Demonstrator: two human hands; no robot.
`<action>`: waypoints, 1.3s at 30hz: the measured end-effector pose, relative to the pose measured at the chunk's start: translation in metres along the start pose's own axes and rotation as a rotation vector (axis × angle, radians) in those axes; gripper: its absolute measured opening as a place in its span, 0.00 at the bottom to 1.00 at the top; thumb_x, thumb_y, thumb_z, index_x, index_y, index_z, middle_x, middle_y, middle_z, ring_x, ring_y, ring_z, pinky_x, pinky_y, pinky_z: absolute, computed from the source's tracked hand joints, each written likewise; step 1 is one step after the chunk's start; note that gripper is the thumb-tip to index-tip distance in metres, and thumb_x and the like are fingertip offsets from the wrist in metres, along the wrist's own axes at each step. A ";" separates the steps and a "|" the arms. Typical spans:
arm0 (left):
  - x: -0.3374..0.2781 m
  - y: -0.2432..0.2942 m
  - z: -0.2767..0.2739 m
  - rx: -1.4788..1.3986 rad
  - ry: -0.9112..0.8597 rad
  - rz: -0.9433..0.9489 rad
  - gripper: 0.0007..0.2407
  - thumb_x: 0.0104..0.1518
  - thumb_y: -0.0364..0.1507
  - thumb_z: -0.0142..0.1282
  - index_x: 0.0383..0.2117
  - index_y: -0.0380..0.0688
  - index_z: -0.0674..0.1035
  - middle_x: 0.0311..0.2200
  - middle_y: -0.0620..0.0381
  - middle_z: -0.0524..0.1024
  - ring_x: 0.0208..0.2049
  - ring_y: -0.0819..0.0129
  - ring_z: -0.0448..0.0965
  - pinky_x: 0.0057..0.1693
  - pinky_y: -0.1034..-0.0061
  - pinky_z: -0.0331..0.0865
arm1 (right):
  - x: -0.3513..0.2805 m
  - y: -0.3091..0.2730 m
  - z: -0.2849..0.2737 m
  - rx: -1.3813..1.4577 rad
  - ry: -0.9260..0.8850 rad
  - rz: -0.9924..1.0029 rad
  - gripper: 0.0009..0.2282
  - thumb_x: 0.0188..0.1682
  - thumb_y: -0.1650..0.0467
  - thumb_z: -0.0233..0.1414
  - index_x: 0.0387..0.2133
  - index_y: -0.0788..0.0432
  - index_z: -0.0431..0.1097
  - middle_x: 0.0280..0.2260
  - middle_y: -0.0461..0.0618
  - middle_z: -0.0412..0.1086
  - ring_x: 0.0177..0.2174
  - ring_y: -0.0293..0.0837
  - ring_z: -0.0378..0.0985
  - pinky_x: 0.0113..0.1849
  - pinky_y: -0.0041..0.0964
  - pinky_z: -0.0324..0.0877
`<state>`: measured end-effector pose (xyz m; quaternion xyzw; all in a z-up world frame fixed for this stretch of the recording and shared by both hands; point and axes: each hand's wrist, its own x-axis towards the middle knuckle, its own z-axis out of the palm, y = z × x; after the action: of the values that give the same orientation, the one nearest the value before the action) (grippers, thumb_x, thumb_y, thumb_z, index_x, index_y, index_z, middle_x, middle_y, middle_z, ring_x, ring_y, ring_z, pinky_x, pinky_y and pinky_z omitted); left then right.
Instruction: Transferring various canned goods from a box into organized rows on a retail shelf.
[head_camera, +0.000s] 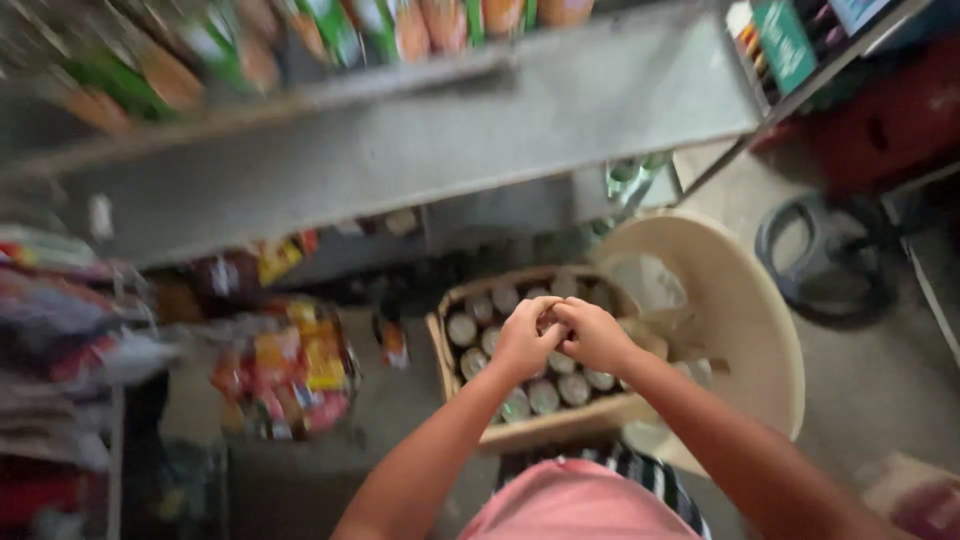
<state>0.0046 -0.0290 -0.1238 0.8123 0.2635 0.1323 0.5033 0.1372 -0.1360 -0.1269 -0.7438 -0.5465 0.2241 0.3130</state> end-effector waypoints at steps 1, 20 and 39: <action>0.008 0.013 -0.016 -0.062 0.019 0.053 0.15 0.54 0.29 0.61 0.49 0.45 0.79 0.43 0.51 0.77 0.44 0.58 0.81 0.51 0.66 0.75 | 0.009 -0.017 -0.020 0.066 0.029 -0.077 0.15 0.36 0.73 0.59 0.39 0.55 0.75 0.40 0.55 0.73 0.42 0.57 0.77 0.43 0.47 0.73; 0.097 0.411 -0.196 0.339 0.620 1.143 0.18 0.57 0.26 0.62 0.54 0.44 0.75 0.51 0.50 0.76 0.54 0.49 0.75 0.61 0.59 0.69 | 0.071 -0.261 -0.401 -0.469 0.642 -0.853 0.14 0.40 0.73 0.61 0.40 0.59 0.74 0.42 0.57 0.74 0.45 0.60 0.76 0.47 0.50 0.71; 0.234 0.534 -0.208 0.479 1.035 0.453 0.38 0.54 0.40 0.61 0.68 0.40 0.52 0.60 0.38 0.64 0.49 0.40 0.77 0.50 0.52 0.74 | 0.228 -0.266 -0.518 -0.313 1.397 -0.691 0.30 0.42 0.66 0.63 0.60 0.58 0.63 0.50 0.67 0.63 0.48 0.67 0.66 0.50 0.59 0.64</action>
<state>0.2559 0.0686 0.4330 0.7690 0.3167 0.5505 0.0728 0.3774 0.0222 0.4289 -0.5360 -0.4486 -0.4836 0.5268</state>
